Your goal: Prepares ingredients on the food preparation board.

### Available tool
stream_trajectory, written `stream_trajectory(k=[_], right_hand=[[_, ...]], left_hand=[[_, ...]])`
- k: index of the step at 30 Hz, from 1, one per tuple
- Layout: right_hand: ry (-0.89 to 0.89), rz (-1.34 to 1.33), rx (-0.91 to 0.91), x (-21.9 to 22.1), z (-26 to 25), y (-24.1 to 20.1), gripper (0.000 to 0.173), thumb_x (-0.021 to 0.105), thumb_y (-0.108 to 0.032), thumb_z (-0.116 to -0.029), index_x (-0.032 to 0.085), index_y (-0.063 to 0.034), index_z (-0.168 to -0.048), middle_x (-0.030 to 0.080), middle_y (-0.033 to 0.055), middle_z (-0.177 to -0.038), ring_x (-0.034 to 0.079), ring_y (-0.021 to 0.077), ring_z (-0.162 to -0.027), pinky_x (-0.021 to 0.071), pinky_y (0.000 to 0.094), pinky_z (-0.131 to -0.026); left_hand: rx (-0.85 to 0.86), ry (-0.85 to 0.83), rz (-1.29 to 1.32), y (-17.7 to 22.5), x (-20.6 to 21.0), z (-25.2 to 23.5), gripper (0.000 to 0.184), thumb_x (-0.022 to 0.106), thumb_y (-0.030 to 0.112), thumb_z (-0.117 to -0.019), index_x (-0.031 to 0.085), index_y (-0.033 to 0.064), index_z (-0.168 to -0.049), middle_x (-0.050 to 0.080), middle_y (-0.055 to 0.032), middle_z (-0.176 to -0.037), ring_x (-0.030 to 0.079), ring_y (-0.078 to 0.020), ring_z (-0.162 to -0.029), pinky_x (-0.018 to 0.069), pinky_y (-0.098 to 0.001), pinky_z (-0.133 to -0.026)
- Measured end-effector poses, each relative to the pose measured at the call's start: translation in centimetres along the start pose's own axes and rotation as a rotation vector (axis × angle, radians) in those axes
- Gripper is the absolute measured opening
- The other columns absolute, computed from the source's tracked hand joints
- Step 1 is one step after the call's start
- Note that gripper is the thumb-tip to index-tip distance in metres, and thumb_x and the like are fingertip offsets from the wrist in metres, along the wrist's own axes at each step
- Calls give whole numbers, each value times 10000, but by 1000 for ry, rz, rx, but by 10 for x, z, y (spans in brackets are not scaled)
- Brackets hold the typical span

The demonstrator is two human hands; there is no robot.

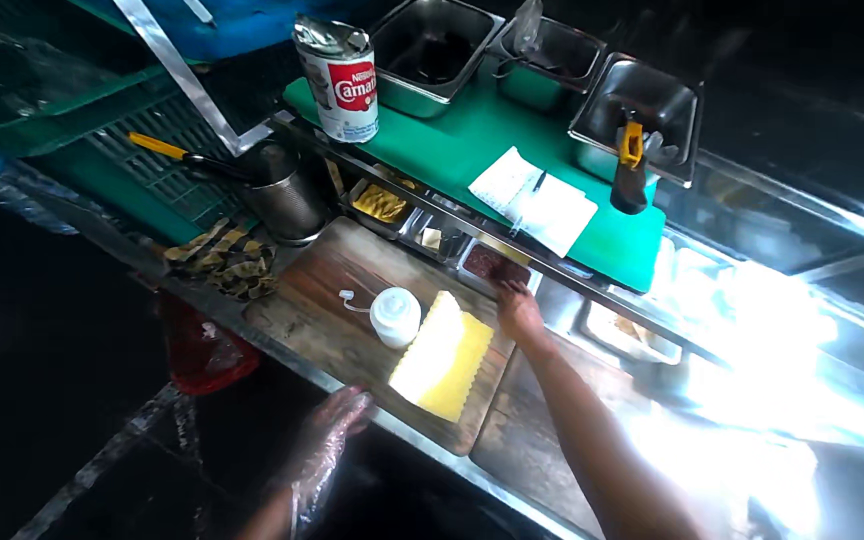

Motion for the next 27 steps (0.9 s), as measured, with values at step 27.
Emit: stream_trajectory(k=[27], right_hand=[[-346,332,545,-143,96,231,311,613,-330,-1006,702,-57,-1125,705,248,-1118,662,471,-1080,492,691,-842]], left_hand=[[532,104,-169,4,48,76,267,625,94,-967,672,-56,-1183,757,-116,-1019,754,-222,-848,654,-346,-749]])
Point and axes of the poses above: each hand's wrist, its own z-axis away from the middle knuckle, its own x-axis out of the palm, y = z × x, the point moved 2 cm from there along -z, towards the middle knuckle
